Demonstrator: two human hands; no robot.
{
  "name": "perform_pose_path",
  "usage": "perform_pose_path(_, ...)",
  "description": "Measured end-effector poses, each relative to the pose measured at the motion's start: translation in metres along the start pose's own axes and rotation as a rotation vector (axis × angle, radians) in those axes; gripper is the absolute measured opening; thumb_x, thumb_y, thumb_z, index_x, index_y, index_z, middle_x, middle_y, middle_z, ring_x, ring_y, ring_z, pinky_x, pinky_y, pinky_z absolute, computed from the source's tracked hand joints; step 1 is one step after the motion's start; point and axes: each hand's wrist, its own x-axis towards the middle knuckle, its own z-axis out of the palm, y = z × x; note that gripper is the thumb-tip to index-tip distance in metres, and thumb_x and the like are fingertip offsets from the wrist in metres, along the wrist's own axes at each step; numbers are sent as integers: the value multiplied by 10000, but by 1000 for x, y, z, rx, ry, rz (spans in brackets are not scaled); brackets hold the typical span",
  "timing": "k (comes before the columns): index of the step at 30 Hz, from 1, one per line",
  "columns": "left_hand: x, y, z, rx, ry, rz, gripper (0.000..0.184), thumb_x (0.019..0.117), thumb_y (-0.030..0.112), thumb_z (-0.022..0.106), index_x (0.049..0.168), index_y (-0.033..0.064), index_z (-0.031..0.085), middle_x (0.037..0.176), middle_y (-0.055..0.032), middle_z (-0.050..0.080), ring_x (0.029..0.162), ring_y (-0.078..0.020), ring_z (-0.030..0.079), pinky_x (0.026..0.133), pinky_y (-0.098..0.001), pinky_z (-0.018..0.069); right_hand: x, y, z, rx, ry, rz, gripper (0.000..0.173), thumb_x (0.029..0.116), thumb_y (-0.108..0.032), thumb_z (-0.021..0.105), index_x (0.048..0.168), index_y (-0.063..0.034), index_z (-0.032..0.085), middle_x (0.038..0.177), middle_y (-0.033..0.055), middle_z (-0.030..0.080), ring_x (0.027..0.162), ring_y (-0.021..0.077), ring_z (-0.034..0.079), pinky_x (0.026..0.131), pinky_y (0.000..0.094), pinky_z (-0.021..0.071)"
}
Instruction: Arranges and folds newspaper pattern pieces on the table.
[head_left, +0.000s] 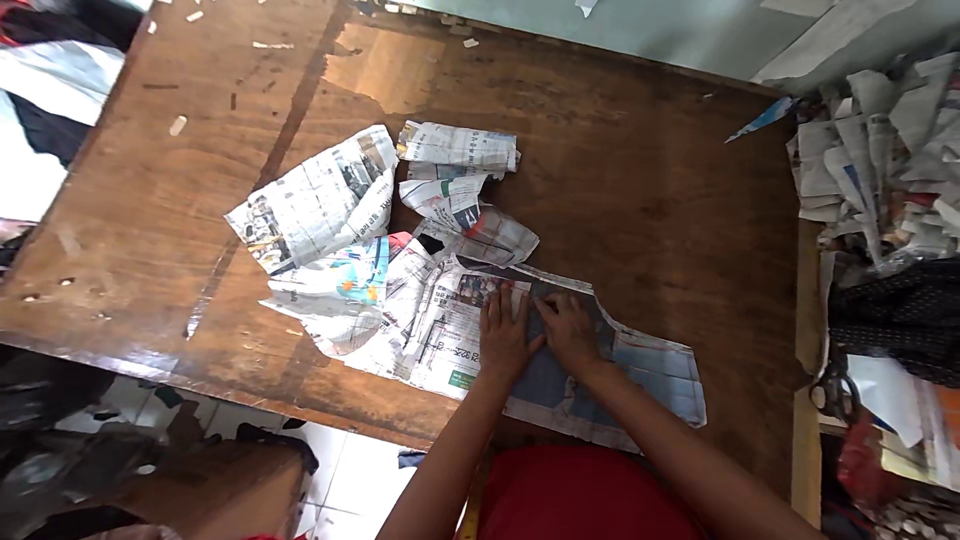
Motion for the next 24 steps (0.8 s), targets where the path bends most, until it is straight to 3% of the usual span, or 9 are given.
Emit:
perform_pose_path(8,-1,-3,3,-30,44,33,818,922,707,470,1512,142,518,1572,-251,424,1434,-457,426,1166,-617,311,0,-1,5,-62,15,-36,473,939,14,563,1369,-152,670,1260,205,650,1137,405,629,897,518,545)
perform_pose_path(14,-2,-5,0,-35,8,29,847,889,697,524,1520,132,505,1594,-249,390,1449,-465,399,1168,-619,301,3,-5,-7,-79,-171,-10,564,965,-7,532,1492,-206,555,1377,218,582,1244,409,570,978,519,511)
perform_pose_path(17,0,-4,-3,-26,-12,33,909,892,754,460,1538,115,474,1598,-255,380,1458,-460,387,1182,-604,288,2,-5,-29,-9,-278,51,530,1022,-141,516,1547,-202,471,1457,221,524,1332,412,509,1061,557,446)
perform_pose_path(20,-5,-9,-9,-107,-14,13,980,904,780,443,1554,45,419,1599,-288,353,1489,-471,329,1213,-603,251,-14,19,-55,85,-200,185,470,1010,-290,595,1456,-140,569,1434,214,559,1340,413,520,1096,595,420)
perform_pose_path(24,-36,-35,-24,-148,118,-81,916,936,702,498,1527,4,440,1582,-303,371,1476,-485,345,1198,-632,273,-50,83,-86,130,-174,342,543,960,-376,697,1386,-55,596,1415,261,541,1327,452,507,1098,622,421)
